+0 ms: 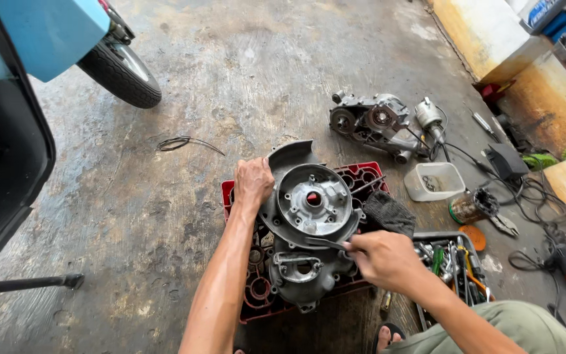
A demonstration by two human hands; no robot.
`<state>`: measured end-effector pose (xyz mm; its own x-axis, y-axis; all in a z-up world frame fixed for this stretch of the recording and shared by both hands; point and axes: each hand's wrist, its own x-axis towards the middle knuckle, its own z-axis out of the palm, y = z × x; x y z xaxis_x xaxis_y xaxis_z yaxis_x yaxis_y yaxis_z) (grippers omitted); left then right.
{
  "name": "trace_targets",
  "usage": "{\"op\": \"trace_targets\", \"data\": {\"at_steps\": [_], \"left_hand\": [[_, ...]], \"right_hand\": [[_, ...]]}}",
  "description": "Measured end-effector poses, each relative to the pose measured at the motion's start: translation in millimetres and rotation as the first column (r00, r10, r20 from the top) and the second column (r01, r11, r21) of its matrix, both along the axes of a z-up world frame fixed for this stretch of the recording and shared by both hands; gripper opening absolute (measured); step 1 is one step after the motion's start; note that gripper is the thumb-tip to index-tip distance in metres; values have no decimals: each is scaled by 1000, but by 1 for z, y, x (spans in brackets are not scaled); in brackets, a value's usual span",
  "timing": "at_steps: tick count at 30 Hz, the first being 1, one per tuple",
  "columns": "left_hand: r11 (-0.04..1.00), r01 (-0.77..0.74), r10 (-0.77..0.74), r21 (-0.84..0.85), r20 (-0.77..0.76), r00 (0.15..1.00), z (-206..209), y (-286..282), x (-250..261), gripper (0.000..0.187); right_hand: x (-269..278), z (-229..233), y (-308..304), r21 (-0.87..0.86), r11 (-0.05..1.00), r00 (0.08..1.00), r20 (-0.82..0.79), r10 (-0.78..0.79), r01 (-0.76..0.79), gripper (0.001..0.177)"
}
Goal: The person scrubs the interior surfaces of a metallic scooter engine casing using a wire brush and a rag. They repeatedly rotate the part to access different areas and wipe away debris.
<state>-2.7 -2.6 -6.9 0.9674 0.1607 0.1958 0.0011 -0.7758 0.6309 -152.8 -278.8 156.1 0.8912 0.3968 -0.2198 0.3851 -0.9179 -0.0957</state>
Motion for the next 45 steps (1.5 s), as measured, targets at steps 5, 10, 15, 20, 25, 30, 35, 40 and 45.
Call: {"op": "trace_targets", "data": {"at_steps": [5, 10, 15, 20, 25, 30, 35, 40, 45], "left_hand": [[1000, -9, 9, -20, -19, 1000, 5, 3, -4, 42], [1000, -26, 26, -3, -23, 999, 13, -2, -9, 46], [1000, 0, 0, 14, 32, 999, -1, 5, -4, 42], [1000, -17, 16, 25, 17, 1000, -6, 2, 1, 42], [1000, 12, -11, -11, 37, 999, -1, 3, -2, 40], [999, -16, 15, 42, 33, 999, -5, 1, 0, 40], [999, -17, 16, 33, 23, 1000, -7, 1, 4, 40], [999, -12, 10, 41, 60, 998, -19, 3, 6, 38], [999, -21, 19, 40, 59, 998, -18, 1, 3, 41]], "right_hand": [[2, -2, 11, 93, 978, 976, 132, 175, -188, 19], [-6, -8, -34, 56, 960, 939, 228, 257, -276, 13], [-6, -4, -22, 58, 933, 913, 234, 334, -356, 26], [-7, -14, -44, 49, 917, 864, 358, 353, -395, 20], [-3, -20, -39, 8, 865, 821, 318, 474, -502, 24], [3, -18, -54, -31, 827, 758, 383, 529, -562, 21], [6, -25, -66, -41, 761, 679, 424, 600, -647, 24], [14, -30, -43, -65, 706, 610, 452, 651, -705, 28], [11, -28, -60, -75, 714, 621, 436, 651, -696, 25]]}}
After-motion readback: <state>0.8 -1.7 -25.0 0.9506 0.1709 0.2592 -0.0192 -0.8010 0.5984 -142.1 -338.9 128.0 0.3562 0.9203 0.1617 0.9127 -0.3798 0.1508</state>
